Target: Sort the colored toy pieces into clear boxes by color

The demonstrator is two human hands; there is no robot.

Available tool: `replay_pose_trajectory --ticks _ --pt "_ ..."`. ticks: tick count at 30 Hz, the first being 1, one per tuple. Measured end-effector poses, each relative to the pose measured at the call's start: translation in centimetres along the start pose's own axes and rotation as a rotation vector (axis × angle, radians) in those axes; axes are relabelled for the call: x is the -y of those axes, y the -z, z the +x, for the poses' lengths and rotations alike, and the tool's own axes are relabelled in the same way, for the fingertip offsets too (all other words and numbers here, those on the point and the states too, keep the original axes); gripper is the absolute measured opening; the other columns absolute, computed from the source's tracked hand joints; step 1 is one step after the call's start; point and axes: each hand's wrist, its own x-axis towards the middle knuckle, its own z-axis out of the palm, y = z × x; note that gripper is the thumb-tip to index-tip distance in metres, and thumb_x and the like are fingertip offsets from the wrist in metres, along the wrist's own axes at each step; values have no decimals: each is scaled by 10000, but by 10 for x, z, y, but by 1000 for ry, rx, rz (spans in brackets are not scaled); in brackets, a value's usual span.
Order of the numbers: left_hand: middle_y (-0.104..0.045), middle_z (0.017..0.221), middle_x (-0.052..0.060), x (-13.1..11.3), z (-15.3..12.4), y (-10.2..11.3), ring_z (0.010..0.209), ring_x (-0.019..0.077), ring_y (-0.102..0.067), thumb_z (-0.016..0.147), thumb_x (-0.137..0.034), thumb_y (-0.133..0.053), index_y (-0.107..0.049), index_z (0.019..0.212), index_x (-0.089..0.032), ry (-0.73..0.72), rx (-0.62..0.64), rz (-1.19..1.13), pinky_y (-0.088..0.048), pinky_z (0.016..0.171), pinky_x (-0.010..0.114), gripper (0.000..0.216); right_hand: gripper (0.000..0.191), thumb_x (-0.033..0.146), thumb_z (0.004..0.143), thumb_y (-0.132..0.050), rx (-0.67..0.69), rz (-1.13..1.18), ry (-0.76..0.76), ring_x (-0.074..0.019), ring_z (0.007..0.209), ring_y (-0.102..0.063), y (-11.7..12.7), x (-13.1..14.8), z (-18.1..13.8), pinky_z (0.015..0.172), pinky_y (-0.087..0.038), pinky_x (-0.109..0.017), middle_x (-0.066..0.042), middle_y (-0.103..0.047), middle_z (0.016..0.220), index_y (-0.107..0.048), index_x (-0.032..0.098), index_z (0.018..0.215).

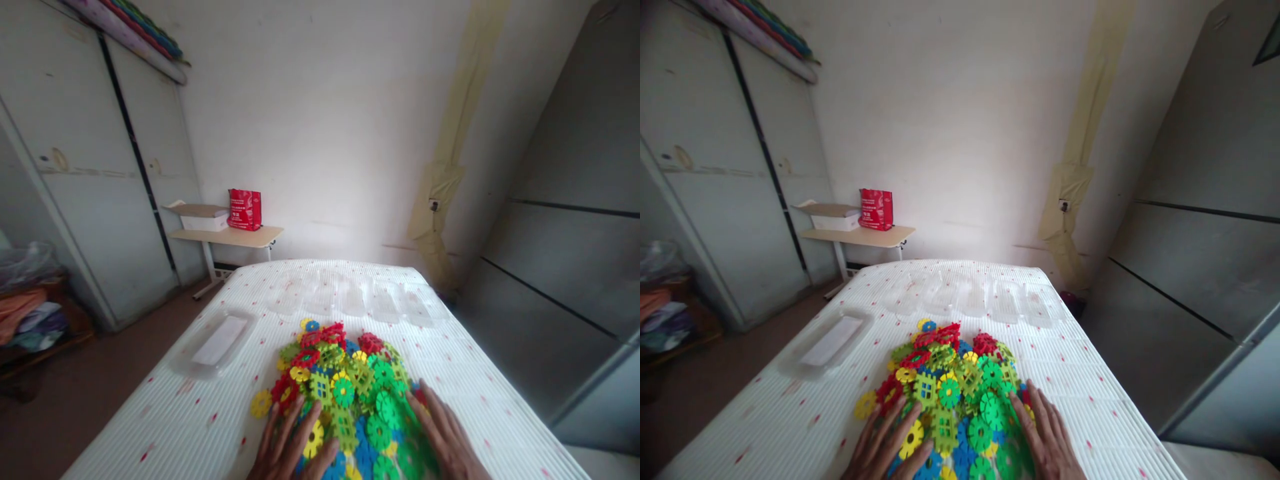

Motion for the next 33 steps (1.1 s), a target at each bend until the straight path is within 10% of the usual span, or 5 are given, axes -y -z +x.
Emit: replay_pose_trajectory --ticks 13,17,24,33 --pt "-427 1363 80 -66 84 -19 1147 354 -449 704 -591 -531 -387 1292 -398 274 -120 -8 -309 912 546 636 678 341 766 -539 -33 412 28 -261 1312 -250 6 46 97 1069 -239 -473 -85 -312 1422 -258 245 1375" --pt "-515 1279 57 -25 89 11 1044 262 -540 777 -446 -512 -555 1150 -341 229 -127 -129 -422 868 404 390 560 425 802 -490 -131 460 -151 -254 1281 -315 14 35 101 1063 -267 -442 -76 -387 1380 -372 237 1316" --pt "-648 823 52 86 90 21 814 170 -590 863 -367 -375 -628 799 -198 574 -150 -340 -475 746 279 311 516 526 779 -476 -226 533 -390 -257 1268 -330 1 -7 122 1071 -234 -438 -73 -418 1358 -522 226 1196" --pt "-605 1142 76 108 108 -21 1152 221 -482 786 -449 -477 -607 1106 -221 625 28 -552 -349 1011 375 414 605 584 780 -431 -44 672 -427 -257 1213 -406 -10 2 152 1061 -249 -422 -87 -507 1284 -517 176 1218"
